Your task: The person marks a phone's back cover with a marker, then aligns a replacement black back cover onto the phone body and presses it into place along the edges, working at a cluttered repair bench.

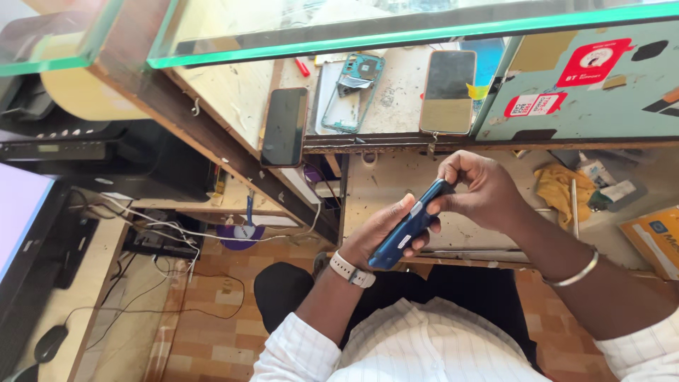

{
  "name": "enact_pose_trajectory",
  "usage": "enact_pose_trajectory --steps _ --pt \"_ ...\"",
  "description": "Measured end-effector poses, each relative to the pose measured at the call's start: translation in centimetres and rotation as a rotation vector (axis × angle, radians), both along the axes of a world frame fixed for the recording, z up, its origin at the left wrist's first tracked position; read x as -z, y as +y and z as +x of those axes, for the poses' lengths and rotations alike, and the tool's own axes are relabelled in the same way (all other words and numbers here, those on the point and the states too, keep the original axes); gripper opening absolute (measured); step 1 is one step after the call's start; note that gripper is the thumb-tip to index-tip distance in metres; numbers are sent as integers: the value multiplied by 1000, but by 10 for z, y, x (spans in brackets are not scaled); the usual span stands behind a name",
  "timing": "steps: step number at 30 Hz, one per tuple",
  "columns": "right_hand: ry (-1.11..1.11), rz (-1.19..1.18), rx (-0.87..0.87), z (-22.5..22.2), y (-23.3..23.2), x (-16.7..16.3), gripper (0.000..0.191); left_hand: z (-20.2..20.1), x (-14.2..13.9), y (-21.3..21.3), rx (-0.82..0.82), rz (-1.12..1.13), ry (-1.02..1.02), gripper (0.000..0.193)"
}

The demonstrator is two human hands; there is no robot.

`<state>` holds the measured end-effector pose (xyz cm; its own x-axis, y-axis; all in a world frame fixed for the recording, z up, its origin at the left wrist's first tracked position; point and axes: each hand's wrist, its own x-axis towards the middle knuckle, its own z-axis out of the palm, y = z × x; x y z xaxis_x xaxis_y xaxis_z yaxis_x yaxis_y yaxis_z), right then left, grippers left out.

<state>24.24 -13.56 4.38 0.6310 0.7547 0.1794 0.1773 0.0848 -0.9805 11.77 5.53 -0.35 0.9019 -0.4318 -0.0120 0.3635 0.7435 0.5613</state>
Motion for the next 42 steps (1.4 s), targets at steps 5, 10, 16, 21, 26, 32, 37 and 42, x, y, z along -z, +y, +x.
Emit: enact_pose_trajectory --steps 5,10,16,21,26,32,37,42 --pt "-76 -138 -12 9 10 6 40 -7 3 -3 -54 -42 5 46" --pt "39 -164 -78 11 17 -3 27 -14 6 -11 -137 -135 3 46" --pt "252 4 -176 7 16 2 28 -10 10 -15 -121 -202 -2 50" --pt "249 -37 -169 8 11 8 29 -10 12 -16 -131 -179 -21 52" --pt "124 -209 -31 5 10 6 32 -12 10 -19 -141 -197 -26 51" --pt "88 -282 -4 -3 8 -2 45 -14 17 -19 -121 -246 -56 51" --pt "252 -101 -29 -14 9 -10 46 -15 19 -27 -132 -290 -94 55" --pt "321 -123 62 -18 11 -6 44 -19 18 -33 -148 -317 -106 56"
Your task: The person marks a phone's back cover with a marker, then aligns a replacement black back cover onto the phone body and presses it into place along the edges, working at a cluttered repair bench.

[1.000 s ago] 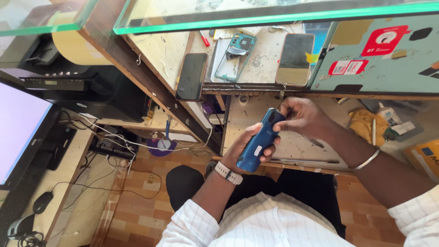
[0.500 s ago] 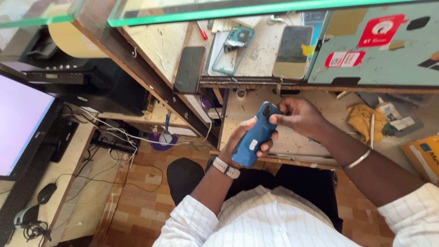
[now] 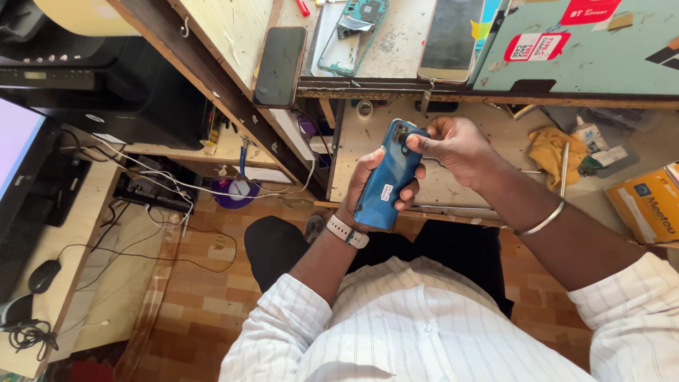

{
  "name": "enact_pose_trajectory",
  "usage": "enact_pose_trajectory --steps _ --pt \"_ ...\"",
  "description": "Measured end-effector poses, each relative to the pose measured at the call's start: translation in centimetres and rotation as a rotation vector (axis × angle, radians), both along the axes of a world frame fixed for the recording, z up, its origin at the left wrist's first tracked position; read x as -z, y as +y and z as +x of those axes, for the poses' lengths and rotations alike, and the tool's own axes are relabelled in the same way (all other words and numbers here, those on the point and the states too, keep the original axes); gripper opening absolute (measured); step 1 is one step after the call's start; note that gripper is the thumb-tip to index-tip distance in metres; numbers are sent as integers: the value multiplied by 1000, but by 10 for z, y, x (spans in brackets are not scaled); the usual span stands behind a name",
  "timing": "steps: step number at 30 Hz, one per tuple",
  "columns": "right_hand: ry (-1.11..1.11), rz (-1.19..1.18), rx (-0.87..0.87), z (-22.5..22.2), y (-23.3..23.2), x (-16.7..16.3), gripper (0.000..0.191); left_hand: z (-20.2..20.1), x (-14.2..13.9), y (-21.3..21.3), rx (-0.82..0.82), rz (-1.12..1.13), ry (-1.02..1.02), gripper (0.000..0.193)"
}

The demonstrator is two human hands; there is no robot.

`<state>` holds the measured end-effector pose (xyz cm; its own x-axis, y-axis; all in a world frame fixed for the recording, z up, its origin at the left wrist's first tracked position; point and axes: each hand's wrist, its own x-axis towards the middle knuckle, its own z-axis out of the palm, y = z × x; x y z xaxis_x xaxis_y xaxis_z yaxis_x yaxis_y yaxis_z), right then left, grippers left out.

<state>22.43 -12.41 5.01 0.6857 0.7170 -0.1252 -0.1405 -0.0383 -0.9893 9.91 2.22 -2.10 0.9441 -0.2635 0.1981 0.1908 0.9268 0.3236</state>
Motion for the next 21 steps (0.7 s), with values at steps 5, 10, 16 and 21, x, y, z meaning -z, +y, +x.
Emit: enact_pose_trajectory --steps 5,10,16,21 --pt "-301 -166 33 -4 2 -8 50 -1 -7 -3 -56 -34 30 64" --pt "-1538 70 126 -33 -11 -44 60 -2 -32 4 -274 559 340 54" --pt "-1673 26 -179 -61 -18 -56 40 -17 -52 1 -437 917 131 44" --pt "-1630 73 -201 -62 -17 -51 39 -17 -50 -4 -451 952 76 47"
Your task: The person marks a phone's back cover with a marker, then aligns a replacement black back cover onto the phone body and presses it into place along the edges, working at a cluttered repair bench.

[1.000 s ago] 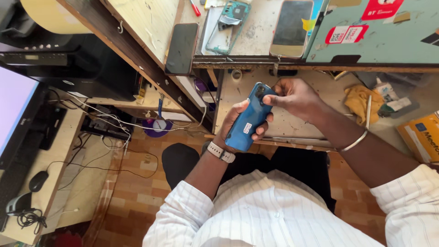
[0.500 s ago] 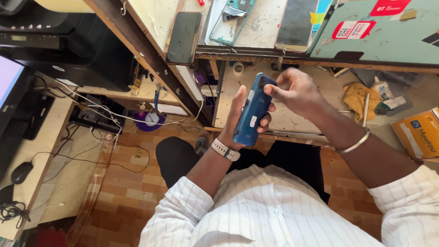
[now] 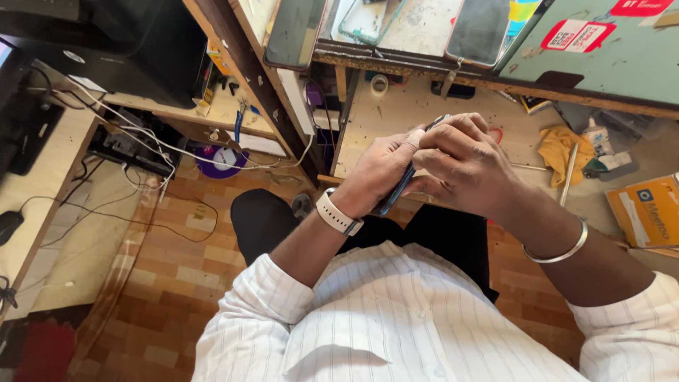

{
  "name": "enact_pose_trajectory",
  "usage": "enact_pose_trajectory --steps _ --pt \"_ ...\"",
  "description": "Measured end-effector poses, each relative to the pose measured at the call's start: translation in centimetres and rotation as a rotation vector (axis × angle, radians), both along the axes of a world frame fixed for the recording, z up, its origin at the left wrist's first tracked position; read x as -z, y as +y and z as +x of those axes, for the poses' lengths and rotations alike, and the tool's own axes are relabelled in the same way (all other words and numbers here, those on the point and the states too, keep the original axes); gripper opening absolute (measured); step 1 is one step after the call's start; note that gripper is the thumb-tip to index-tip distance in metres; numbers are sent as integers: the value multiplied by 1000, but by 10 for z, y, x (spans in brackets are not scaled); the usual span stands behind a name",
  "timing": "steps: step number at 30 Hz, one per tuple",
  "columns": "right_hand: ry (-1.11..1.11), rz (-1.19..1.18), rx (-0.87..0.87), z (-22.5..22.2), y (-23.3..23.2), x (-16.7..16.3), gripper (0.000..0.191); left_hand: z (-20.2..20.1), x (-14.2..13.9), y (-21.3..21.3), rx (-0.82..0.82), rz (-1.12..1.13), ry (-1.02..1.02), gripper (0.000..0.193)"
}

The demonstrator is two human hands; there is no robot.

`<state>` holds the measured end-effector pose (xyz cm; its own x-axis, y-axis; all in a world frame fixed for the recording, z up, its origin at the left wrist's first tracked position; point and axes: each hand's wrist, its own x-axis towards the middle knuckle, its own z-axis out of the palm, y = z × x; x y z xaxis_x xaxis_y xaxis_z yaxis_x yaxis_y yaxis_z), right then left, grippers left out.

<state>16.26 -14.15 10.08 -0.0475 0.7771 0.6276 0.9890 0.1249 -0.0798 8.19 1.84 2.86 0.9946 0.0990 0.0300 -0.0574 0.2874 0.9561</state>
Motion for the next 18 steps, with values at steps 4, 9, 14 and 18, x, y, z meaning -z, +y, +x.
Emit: enact_pose_trajectory --steps 4,9,14,18 --pt "-27 -37 0 0 -2 3 29 -1 9 1 68 -84 70 44" --pt "-82 -56 -24 -6 -1 5 30 3 12 5 154 -190 78 43" --pt "-109 -42 -34 -14 3 1 40 8 1 6 146 -321 243 37" --pt "-120 -80 -44 -18 7 3 32 11 1 3 156 -291 297 39"
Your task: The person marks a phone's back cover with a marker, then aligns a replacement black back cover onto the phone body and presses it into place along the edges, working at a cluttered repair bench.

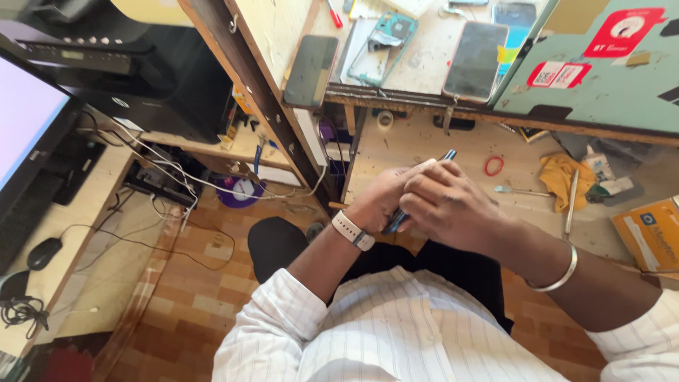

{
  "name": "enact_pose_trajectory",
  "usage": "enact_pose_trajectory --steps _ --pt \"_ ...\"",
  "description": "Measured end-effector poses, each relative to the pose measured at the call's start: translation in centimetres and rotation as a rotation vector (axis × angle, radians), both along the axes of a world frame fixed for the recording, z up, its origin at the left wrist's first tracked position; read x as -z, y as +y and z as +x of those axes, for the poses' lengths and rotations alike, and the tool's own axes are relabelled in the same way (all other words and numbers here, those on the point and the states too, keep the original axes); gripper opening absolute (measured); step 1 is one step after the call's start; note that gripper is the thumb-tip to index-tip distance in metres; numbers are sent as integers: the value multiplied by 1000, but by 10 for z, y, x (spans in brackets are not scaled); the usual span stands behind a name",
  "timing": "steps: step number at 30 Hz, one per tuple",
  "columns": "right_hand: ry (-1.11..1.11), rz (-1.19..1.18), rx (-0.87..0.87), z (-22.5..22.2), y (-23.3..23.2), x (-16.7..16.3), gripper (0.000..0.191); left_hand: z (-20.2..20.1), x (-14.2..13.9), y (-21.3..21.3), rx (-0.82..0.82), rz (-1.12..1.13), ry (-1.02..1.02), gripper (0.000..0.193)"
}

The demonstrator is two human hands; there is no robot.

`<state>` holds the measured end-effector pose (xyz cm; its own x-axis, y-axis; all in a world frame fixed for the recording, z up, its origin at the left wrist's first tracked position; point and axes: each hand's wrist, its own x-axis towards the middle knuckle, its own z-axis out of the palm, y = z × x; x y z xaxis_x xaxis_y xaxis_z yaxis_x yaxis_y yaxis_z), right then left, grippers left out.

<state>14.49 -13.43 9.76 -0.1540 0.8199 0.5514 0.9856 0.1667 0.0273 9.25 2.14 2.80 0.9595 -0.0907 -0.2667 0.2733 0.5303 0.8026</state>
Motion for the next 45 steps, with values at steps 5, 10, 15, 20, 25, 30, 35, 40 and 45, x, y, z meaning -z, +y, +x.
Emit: enact_pose_trajectory --steps 5,10,15,20,25,30,35,40,45 --pt "-61 -69 -70 1 2 8 22 12 9 0 -27 16 -8 36" --pt "-51 -39 -141 1 2 2 22 9 11 5 -12 -43 1 32" --pt "86 1 -156 7 2 -14 25 6 10 18 179 -110 -131 26" --pt "314 103 0 10 -4 -26 33 -6 19 39 299 -317 -383 32" --pt "585 209 217 21 -17 -36 40 -13 6 37 116 130 -565 52" --pt "814 227 362 20 -21 -32 38 -17 -24 5 -392 1010 -918 22" --pt "573 361 269 13 -29 -29 44 -17 -40 -4 -421 934 -886 23" --pt "563 499 186 7 -26 -15 48 -16 -35 -10 -465 988 -888 34" --pt "493 499 197 11 -26 -11 50 -18 -28 -12 -477 1014 -807 27"
